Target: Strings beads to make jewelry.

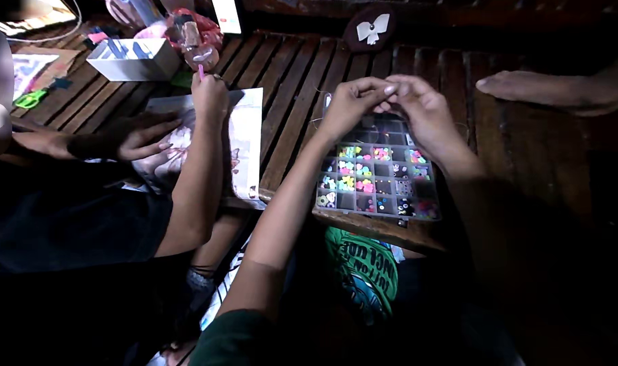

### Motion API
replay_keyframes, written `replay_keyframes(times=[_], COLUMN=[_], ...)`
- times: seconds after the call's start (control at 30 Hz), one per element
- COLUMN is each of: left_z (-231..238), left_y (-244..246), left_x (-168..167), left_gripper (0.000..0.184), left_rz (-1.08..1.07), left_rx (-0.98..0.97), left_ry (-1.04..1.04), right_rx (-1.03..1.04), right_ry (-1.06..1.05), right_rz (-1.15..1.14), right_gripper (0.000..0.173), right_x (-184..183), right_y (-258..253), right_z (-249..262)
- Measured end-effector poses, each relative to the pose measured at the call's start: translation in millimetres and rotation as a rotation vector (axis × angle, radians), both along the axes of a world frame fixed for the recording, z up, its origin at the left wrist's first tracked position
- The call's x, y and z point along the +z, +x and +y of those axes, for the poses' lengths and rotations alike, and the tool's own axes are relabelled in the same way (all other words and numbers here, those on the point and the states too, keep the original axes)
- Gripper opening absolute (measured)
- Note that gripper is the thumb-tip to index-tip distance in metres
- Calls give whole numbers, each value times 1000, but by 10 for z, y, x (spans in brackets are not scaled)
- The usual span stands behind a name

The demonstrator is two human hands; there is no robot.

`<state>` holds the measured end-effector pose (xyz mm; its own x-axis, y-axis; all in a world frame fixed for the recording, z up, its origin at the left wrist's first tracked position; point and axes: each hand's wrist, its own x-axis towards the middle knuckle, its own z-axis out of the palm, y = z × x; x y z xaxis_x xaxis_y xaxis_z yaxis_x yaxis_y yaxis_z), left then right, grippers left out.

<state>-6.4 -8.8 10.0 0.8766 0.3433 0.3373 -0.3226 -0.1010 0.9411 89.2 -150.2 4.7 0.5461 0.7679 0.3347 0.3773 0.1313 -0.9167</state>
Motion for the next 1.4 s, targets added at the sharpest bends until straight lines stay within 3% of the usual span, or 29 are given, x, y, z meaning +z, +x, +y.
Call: replay_keyframes(times=[0.1,0.2,0.67,0.87,1.17,1.4], left_z=[93,184,615,698,770,781], left_y=[-9,-22,-91,-82,11,47], left_x=[-7,-1,-234,-290,-347,-372], left_gripper=[13,14,14,15,17,15], left_rz=[-1,5,81,40,-18,39], left_rx=[107,193,372,517,581,586], left_ry=[-54,-120,-173,-263,-320,-193], right_rx=[-10,-19,-75,-58,-51,-49], right_ry=[-159,-216,-305,-422,-425,-440], right_rz=[-50,-139,-177,-326,-485,-560], right_gripper=[19,16,18,23,18,18], right_x=[-22,-55,-112,59,-76,-82], right_y=[-36,-2,-83,-94,-97,-112], right_z=[3,-13,238,519,740,695])
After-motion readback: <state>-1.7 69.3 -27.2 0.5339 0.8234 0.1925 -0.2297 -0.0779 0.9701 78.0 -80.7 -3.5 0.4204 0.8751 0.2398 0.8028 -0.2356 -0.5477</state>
